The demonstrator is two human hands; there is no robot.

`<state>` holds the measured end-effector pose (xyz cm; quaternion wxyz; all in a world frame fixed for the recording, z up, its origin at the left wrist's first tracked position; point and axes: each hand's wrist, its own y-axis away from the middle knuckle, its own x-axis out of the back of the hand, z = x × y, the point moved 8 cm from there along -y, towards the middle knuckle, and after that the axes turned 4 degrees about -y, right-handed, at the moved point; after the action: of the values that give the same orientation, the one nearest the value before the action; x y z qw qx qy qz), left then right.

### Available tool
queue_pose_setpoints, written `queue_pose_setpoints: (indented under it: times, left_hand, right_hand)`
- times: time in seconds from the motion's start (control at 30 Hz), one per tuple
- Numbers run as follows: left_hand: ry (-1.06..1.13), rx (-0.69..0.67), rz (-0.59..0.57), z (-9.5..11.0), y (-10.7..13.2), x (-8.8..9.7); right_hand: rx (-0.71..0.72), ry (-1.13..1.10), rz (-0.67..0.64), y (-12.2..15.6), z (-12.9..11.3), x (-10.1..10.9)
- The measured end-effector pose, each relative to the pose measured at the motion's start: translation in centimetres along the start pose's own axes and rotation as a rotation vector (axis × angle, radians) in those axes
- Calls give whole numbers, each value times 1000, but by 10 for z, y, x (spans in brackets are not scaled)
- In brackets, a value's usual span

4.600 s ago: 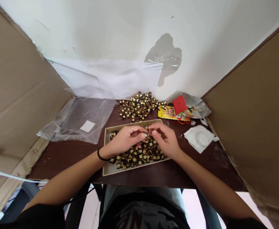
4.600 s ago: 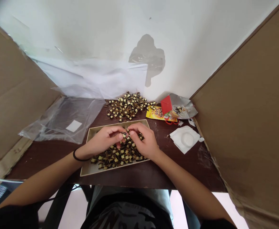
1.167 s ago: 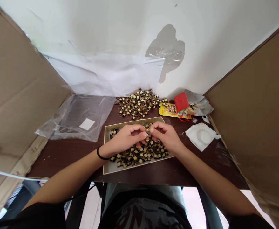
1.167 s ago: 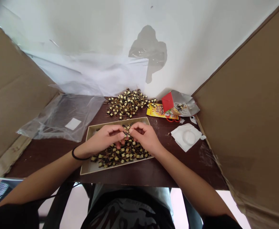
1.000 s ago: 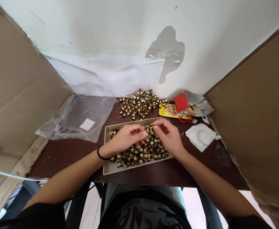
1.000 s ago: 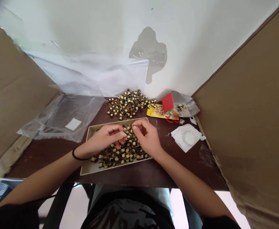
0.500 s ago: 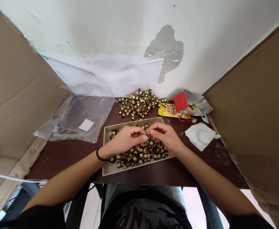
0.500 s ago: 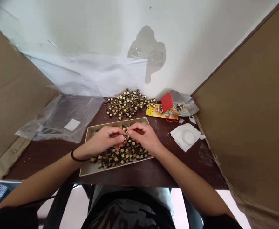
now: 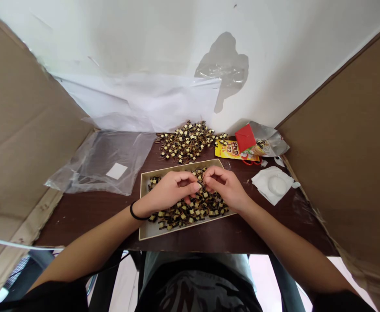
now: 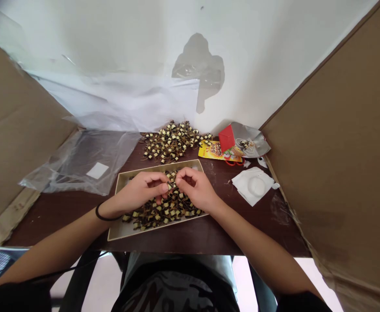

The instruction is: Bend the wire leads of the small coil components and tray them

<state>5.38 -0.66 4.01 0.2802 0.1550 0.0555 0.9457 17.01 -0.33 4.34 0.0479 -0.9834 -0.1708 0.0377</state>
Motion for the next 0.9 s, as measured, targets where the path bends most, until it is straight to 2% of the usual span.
queue_pose_setpoints:
  times: [0.1,0.17,0.27,0.37,0.43,0.53,0.63,0.77,0.9]
  left_hand:
    - [13,4,11,0,0,1]
    - [54,24,27,0,1,1]
    - [123,46,55,0,1,3]
    - [151,39,63,2,2,3]
    - [146,32,54,3,2,3]
    - [160,21,38,4,1,2]
    - [216,4,48,4,1,3]
    - [417,14,69,-1,-1,5]
    - [713,30,5,-4,-2,1]
  right_hand:
    - [36,133,9,2,-2,-1]
    - [110,245,109,5,-8,4]
    - [377,444,254,17,-30,5]
    - [650,672,231,31,-47,-11]
    - [721,798,213,36,-48,-19]
    - [731,893,239,38,-47,-22]
    - [737,883,261,37,-49,-21]
    - [690,758,257,27,-55,-20]
    - [561,541,195,6,-56,-19]
